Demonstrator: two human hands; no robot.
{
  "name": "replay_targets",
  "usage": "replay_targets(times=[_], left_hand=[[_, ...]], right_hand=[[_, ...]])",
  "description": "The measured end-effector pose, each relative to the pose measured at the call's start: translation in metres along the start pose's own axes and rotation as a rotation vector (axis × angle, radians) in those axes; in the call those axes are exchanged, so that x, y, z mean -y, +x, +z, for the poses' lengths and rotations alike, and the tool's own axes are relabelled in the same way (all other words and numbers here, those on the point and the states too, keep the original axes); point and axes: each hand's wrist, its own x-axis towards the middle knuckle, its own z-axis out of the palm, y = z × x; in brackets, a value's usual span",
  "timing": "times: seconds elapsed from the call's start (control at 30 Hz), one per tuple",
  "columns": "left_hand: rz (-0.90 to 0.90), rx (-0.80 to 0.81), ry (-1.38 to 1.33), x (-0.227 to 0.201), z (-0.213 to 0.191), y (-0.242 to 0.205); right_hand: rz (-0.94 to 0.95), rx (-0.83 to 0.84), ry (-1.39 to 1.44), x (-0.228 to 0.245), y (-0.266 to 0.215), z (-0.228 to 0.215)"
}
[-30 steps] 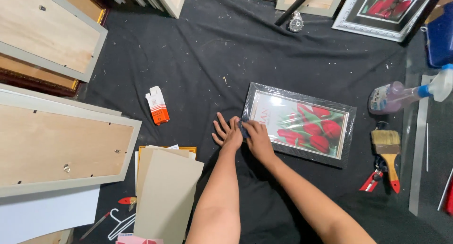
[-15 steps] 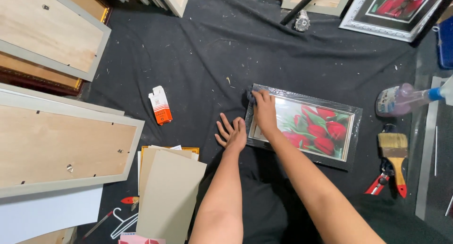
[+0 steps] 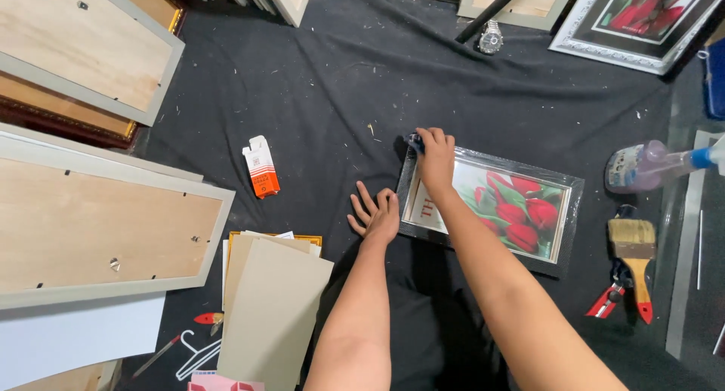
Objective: Cleaning a framed picture by first dusting it with a brush and then wiping the glass surface with a cleaning cloth.
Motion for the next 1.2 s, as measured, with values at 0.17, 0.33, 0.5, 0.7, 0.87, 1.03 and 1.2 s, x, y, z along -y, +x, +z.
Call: replay_targets(times=[0.17,0.33,0.5,0.7,0.87,1.03,1.2], left_hand=[[0.005,0.017,-0.073,0.003,0.001,0.002],[-0.024,0.029,-0.018,0.005,0.005,0.009],[-0.007,0.047,0.008,-0.001,-0.005,-0.005],[0.007,0.051,0.028,-0.007,-0.014,-0.013],[0.048,0.062,0.010,-0.012,-0.020,-0.031],[0.038,0.021,0.059,-0.005,-0.010,-0.018],[0.050,0.016,0.056,0.000,-0.004,-0.006]], right_hand=[[0.045,0.051,-0.020,0.032,-0.052,-0.021],[-0.160,0.132,-0.088,0.046,-0.145,-0.028],[-0.265,0.098,-0.170,0.016,-0.189,-0.073],[0.022,-0.011,-0.222,-0.020,-0.226,-0.088],[-0.041,0.038,-0.084,0.030,-0.193,-0.055],[-0.163,0.073,-0.180,0.035,-0.188,-0.077],[0.140,-0.029,-0.271,-0.049,-0.242,-0.134]])
